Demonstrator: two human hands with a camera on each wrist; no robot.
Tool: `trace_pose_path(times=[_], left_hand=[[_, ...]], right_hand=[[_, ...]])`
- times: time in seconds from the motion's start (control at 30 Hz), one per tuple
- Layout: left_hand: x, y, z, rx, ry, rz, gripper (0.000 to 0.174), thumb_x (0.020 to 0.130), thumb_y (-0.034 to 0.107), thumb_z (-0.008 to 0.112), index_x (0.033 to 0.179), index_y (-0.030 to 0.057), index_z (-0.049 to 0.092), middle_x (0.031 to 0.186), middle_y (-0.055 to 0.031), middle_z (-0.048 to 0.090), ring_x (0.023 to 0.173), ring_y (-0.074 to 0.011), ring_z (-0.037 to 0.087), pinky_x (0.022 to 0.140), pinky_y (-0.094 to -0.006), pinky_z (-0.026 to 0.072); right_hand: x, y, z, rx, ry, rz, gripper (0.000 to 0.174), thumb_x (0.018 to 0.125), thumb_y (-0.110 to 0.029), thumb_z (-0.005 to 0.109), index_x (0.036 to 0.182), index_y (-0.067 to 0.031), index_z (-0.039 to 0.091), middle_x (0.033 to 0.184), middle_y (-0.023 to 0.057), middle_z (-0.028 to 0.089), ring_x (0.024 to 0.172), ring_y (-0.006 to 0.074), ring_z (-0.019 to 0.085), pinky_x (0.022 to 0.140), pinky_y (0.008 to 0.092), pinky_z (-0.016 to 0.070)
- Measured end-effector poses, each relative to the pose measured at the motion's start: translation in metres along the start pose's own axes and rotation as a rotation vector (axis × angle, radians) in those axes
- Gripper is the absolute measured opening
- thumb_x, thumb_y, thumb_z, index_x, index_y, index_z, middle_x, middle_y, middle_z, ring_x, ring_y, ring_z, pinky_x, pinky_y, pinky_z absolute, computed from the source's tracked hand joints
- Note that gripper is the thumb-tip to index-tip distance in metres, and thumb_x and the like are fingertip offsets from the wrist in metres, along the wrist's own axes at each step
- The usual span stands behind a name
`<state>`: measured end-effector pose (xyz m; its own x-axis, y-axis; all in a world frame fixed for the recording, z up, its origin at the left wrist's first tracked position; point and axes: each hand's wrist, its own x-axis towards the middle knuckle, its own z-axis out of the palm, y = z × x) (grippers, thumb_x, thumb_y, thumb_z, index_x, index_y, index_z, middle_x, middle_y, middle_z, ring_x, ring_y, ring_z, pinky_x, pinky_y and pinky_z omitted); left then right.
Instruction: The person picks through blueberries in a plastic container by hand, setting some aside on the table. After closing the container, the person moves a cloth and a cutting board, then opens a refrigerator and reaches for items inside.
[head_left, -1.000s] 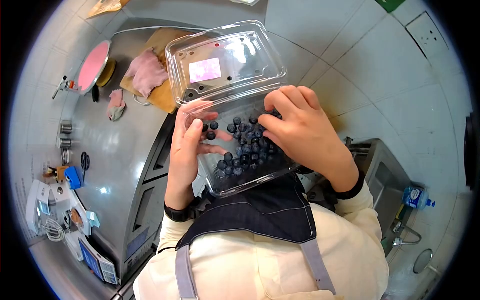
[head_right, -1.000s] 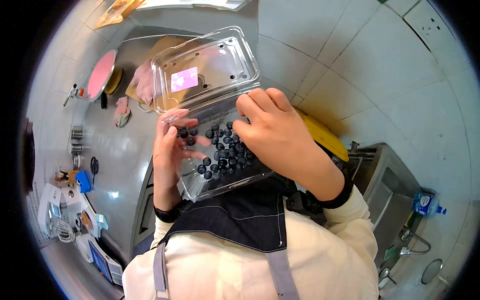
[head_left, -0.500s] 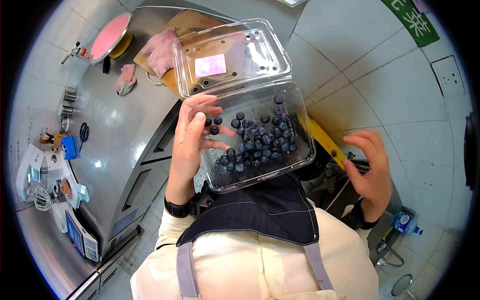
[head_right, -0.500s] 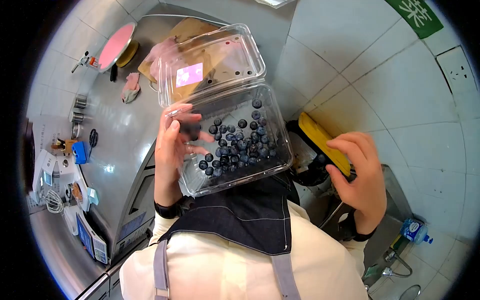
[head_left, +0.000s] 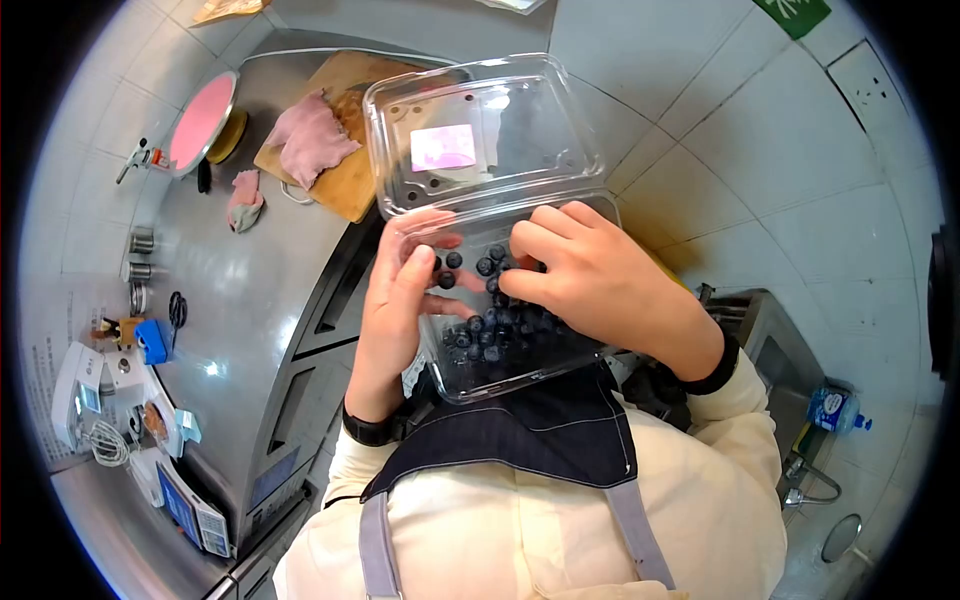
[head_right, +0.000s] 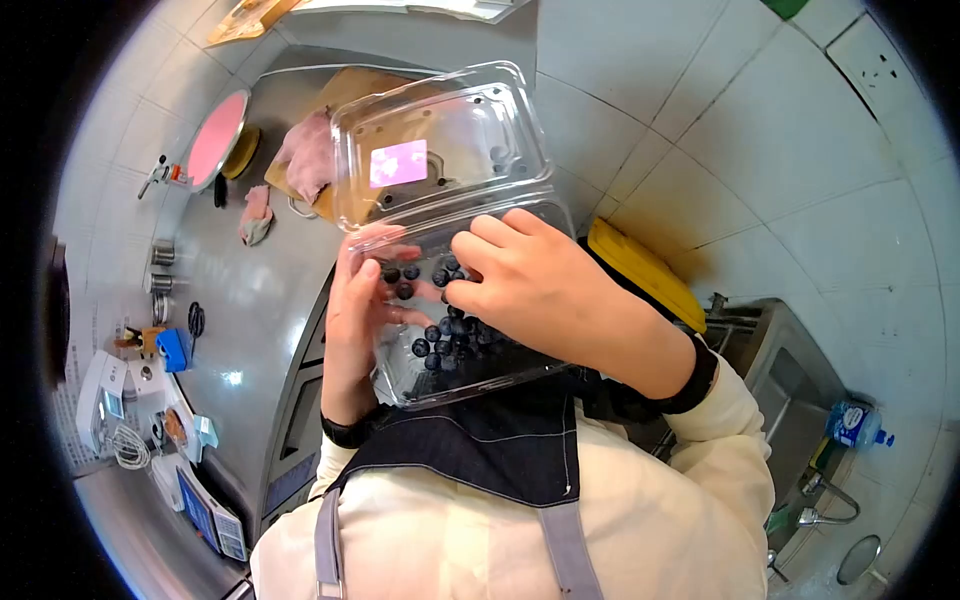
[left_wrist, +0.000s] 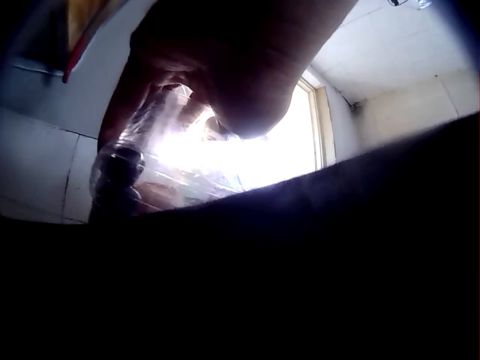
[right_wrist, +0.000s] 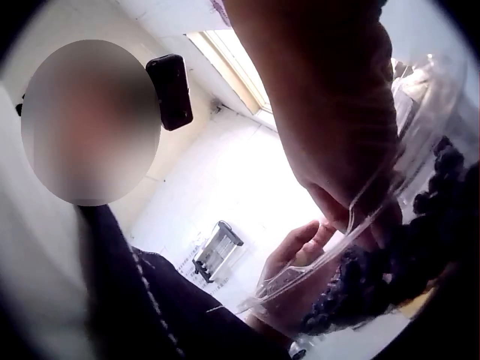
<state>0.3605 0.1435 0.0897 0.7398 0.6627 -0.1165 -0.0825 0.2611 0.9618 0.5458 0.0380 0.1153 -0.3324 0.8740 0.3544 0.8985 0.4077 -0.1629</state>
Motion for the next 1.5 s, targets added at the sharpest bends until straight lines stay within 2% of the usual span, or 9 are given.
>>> trace_pose_path(times=[0.13, 0.2, 0.73, 0.9, 1.0, 1.17, 1.27, 1.33, 1.5], left_hand=[[0.001, -0.006, -0.003, -0.02, -0.027, -0.024, 0.041, 0.096, 0.027, 0.042, 0.131, 0.0069, 0.039, 0.116, -0.018, 0.046, 0.082, -0.0226, 0.063, 0.062, -0.0298, 0.0567], [0.001, -0.007, -0.004, -0.028, -0.026, -0.024, 0.04, 0.096, 0.027, 0.042, 0.131, 0.007, 0.039, 0.116, -0.0179, 0.046, 0.082, -0.0225, 0.063, 0.062, -0.0298, 0.0567], [0.004, -0.007, -0.006, -0.003, -0.035, -0.041, 0.04, 0.096, 0.029, 0.043, 0.13, 0.0074, 0.04, 0.117, -0.0186, 0.046, 0.082, -0.0229, 0.064, 0.062, -0.0302, 0.0568], [0.001, -0.005, -0.014, -0.019, 0.015, -0.023, 0.043, 0.095, 0.032, 0.044, 0.13, 0.0073, 0.04, 0.116, -0.0194, 0.046, 0.081, -0.0245, 0.065, 0.061, -0.031, 0.0573], [-0.002, -0.004, -0.017, -0.016, 0.052, -0.011, 0.044, 0.095, 0.033, 0.044, 0.13, 0.0072, 0.04, 0.115, -0.0197, 0.047, 0.08, -0.025, 0.065, 0.06, -0.0315, 0.0575], [-0.002, -0.003, -0.018, -0.041, 0.058, 0.009, 0.044, 0.094, 0.034, 0.045, 0.13, 0.0074, 0.041, 0.114, -0.0193, 0.046, 0.08, -0.0253, 0.065, 0.061, -0.0319, 0.0572], [0.0, -0.001, -0.017, -0.029, 0.033, 0.004, 0.045, 0.094, 0.034, 0.045, 0.13, 0.0075, 0.041, 0.113, -0.0189, 0.046, 0.08, -0.0254, 0.064, 0.061, -0.0319, 0.0571], [0.001, 0.0, -0.014, -0.014, 0.018, 0.001, 0.045, 0.094, 0.034, 0.045, 0.13, 0.0075, 0.041, 0.113, -0.0186, 0.046, 0.08, -0.0253, 0.064, 0.061, -0.0319, 0.0571], [0.003, 0.001, -0.008, 0.008, -0.011, 0.0, 0.045, 0.094, 0.035, 0.045, 0.13, 0.0073, 0.041, 0.113, -0.0179, 0.046, 0.081, -0.0251, 0.064, 0.061, -0.032, 0.0571]], right_hand=[[-0.001, 0.002, 0.0, 0.016, -0.065, -0.012, 0.004, 0.07, -0.014, 0.061, 0.07, -0.0119, 0.057, 0.078, 0.0014, 0.048, 0.082, 0.017, 0.052, 0.074, 0.0289, 0.0416], [-0.003, 0.004, 0.002, 0.123, -0.099, -0.003, 0.014, 0.069, -0.008, 0.063, 0.082, -0.0122, 0.064, 0.085, 0.0012, 0.052, 0.084, 0.0192, 0.052, 0.076, 0.0314, 0.042], [-0.012, 0.008, -0.001, 0.336, -0.03, 0.071, 0.019, 0.072, -0.005, 0.069, 0.09, -0.0079, 0.063, 0.085, 0.0041, 0.057, 0.083, 0.0244, 0.055, 0.072, 0.0336, 0.0459], [-0.053, 0.007, -0.054, 0.439, 0.174, 0.277, 0.02, 0.073, -0.004, 0.071, 0.091, -0.0034, 0.063, 0.086, 0.0079, 0.062, 0.076, 0.0243, 0.056, 0.067, 0.033, 0.0453], [-0.1, 0.003, -0.073, 0.475, 0.137, 0.506, 0.021, 0.071, 0.001, 0.069, 0.092, -0.001, 0.062, 0.084, 0.0092, 0.061, 0.075, 0.0241, 0.057, 0.069, 0.0322, 0.0452], [-0.124, 0.006, -0.055, 0.378, 0.043, 0.742, 0.024, 0.072, 0.003, 0.067, 0.095, -0.0016, 0.063, 0.082, 0.0109, 0.061, 0.075, 0.0243, 0.058, 0.07, 0.0313, 0.0461], [-0.12, 0.008, -0.04, 0.213, 0.188, 0.787, 0.026, 0.072, 0.004, 0.067, 0.097, -0.0029, 0.064, 0.082, 0.0106, 0.06, 0.075, 0.0255, 0.058, 0.07, 0.0312, 0.0463], [-0.099, 0.003, -0.039, 0.096, 0.356, 0.611, 0.027, 0.071, 0.002, 0.07, 0.097, -0.0044, 0.065, 0.083, 0.0096, 0.061, 0.074, 0.0256, 0.058, 0.069, 0.0322, 0.0464], [-0.033, -0.009, -0.033, 0.034, 0.318, 0.224, 0.027, 0.07, -0.004, 0.072, 0.096, -0.0066, 0.066, 0.083, 0.0054, 0.059, 0.076, 0.0215, 0.056, 0.067, 0.0335, 0.0442]])
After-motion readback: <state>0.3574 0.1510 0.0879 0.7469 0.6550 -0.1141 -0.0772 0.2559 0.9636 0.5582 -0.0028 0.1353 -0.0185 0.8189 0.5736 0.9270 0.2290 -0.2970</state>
